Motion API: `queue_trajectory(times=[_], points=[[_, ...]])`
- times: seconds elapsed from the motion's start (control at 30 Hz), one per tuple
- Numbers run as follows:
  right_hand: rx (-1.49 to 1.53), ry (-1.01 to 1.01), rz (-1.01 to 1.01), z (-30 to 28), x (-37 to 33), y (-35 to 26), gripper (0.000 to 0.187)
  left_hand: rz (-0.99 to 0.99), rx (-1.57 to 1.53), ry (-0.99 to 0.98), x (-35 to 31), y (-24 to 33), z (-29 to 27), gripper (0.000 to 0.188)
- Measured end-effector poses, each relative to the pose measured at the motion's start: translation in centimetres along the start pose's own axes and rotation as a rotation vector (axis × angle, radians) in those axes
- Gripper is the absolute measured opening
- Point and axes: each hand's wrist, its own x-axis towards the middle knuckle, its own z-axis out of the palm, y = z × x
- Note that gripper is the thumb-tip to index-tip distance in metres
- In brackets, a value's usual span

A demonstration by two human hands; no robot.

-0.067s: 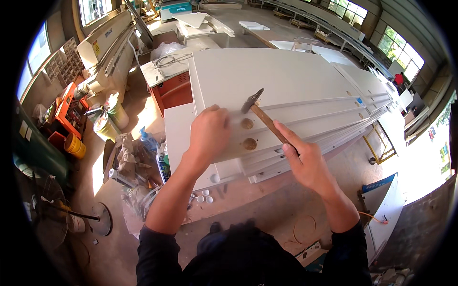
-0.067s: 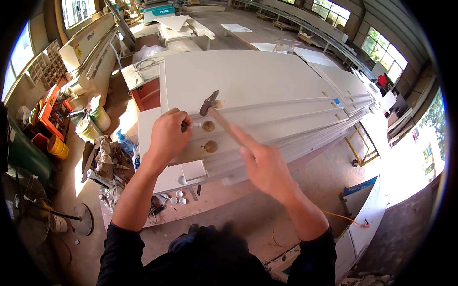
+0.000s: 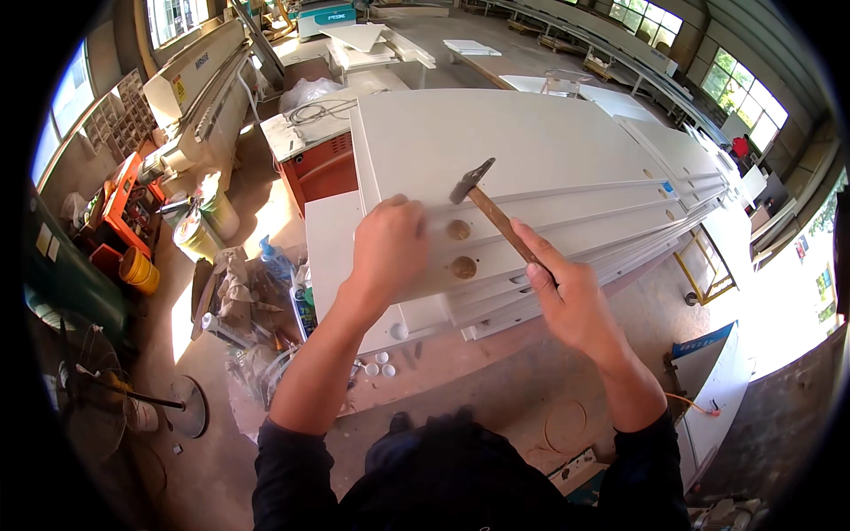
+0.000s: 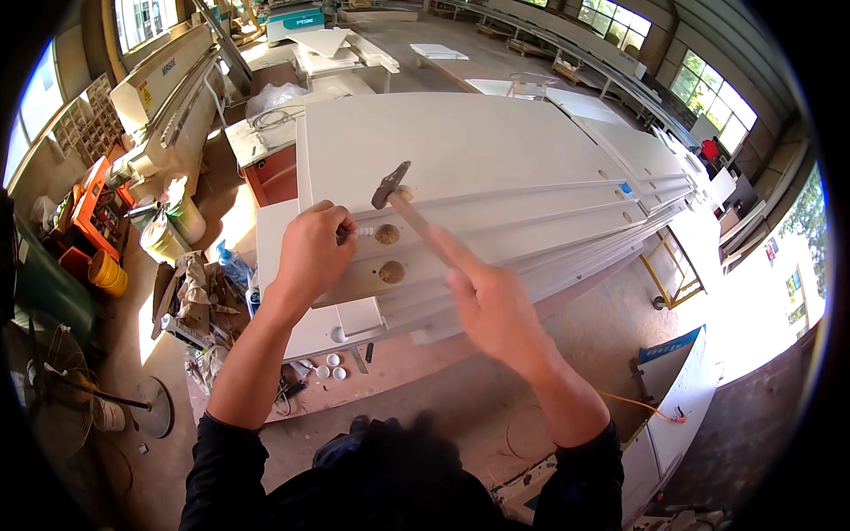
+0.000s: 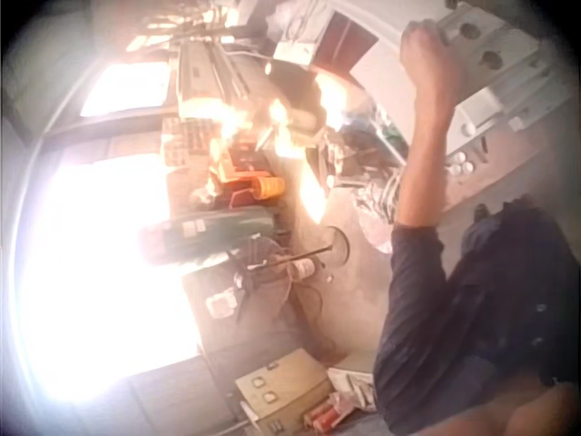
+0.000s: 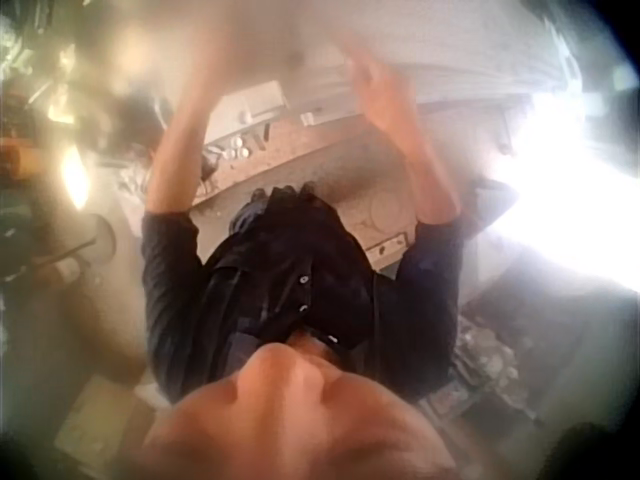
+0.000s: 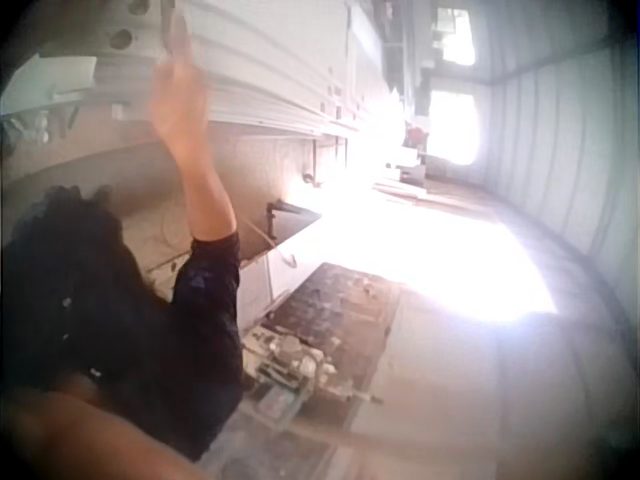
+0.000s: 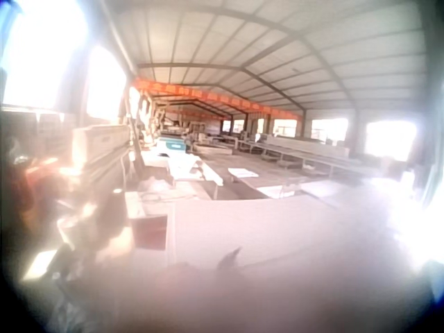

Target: The person uses a hammer to tap wooden dowels into pre-drilled holes on stacked white cabinet doors. They then use a pneumatic nail gun to fasten the dowels and apply sealant from a caulking gun into the holes.

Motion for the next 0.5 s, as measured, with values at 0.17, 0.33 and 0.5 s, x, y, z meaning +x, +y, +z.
queue_trajectory(times=[0.17,0.33,0.5], points=[[-0.126,-0.02,-0.049,0.8,0.0,1.2,0.052,0.034,0.015,-0.024,0.4,0.7,-0.2,0.006],[-0.021,-0.09,0.153,-0.2,0.4,-1.4,0.052,0.041,0.025,-0.026,0.2,0.2,-0.4,0.006],[-0.193,-0.18,0.088,-0.4,0.6,-0.3,0.053,0.053,0.052,-0.045,0.6,0.6,-0.7,0.006]])
